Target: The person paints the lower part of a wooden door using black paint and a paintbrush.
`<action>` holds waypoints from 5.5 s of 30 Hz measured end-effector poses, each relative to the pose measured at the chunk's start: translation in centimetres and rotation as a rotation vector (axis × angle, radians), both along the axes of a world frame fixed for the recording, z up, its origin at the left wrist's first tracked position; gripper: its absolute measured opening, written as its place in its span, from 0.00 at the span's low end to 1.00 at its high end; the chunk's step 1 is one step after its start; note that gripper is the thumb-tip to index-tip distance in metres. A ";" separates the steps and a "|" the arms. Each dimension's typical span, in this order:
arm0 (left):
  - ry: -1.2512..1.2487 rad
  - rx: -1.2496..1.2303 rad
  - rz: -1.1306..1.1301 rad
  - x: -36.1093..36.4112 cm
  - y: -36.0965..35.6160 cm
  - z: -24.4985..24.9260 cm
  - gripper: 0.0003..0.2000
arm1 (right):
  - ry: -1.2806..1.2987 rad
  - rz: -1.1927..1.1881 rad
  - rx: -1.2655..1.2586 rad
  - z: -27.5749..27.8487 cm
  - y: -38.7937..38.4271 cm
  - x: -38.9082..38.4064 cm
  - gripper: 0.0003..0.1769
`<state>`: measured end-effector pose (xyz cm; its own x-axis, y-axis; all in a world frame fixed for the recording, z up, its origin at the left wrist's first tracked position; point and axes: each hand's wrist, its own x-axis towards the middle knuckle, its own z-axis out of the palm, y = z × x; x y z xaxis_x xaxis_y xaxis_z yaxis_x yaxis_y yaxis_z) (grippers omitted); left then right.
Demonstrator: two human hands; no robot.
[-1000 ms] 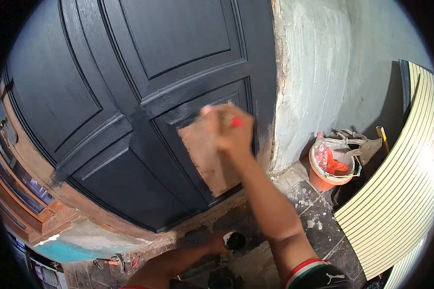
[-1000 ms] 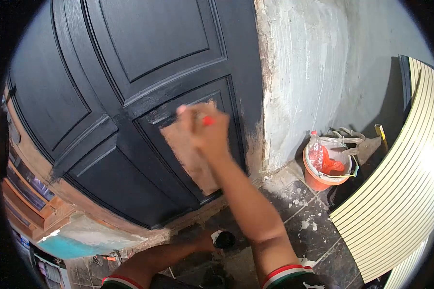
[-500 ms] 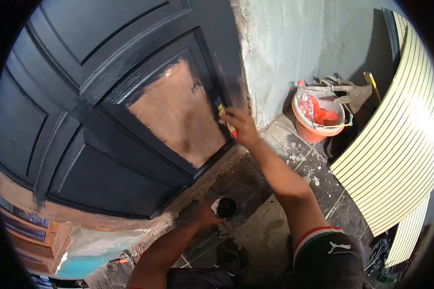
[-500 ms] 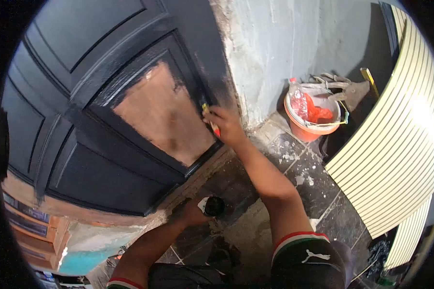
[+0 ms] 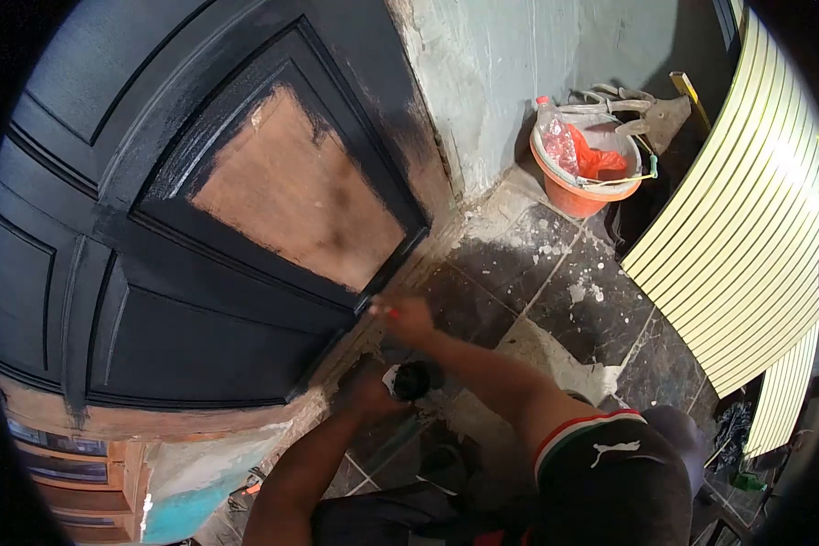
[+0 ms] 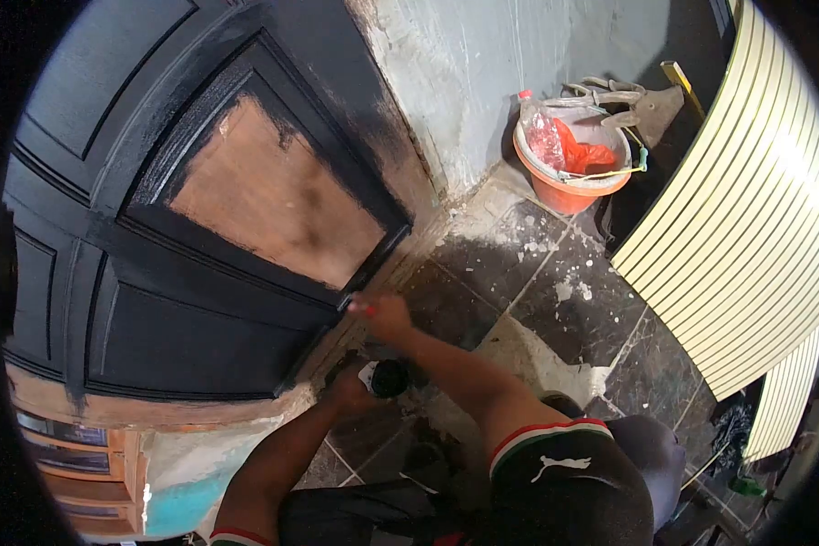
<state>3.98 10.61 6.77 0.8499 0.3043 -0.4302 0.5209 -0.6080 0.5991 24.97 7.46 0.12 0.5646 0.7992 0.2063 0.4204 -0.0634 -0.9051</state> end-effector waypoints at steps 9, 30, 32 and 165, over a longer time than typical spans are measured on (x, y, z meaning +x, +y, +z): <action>-0.038 -0.008 0.001 -0.5 0.4 0.2 0.43 | 0.149 -0.082 0.108 -2.8 1.9 6.9 0.20; -0.189 -0.098 0.284 2.9 1.1 -0.1 0.46 | 0.064 0.086 0.126 15.1 -3.4 6.6 0.15; -0.167 0.053 0.409 4.1 1.1 -1.0 0.47 | 0.075 0.068 0.092 18.3 -4.5 9.2 0.16; -0.322 0.177 0.135 7.5 -1.2 0.4 0.49 | -0.788 0.099 0.564 34.7 -1.7 14.4 0.11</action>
<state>11.50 9.43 7.17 0.8800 0.4683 -0.0791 0.4059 -0.6551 0.6372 39.41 5.75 34.77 0.0360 0.5040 0.8629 0.8987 0.3614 -0.2486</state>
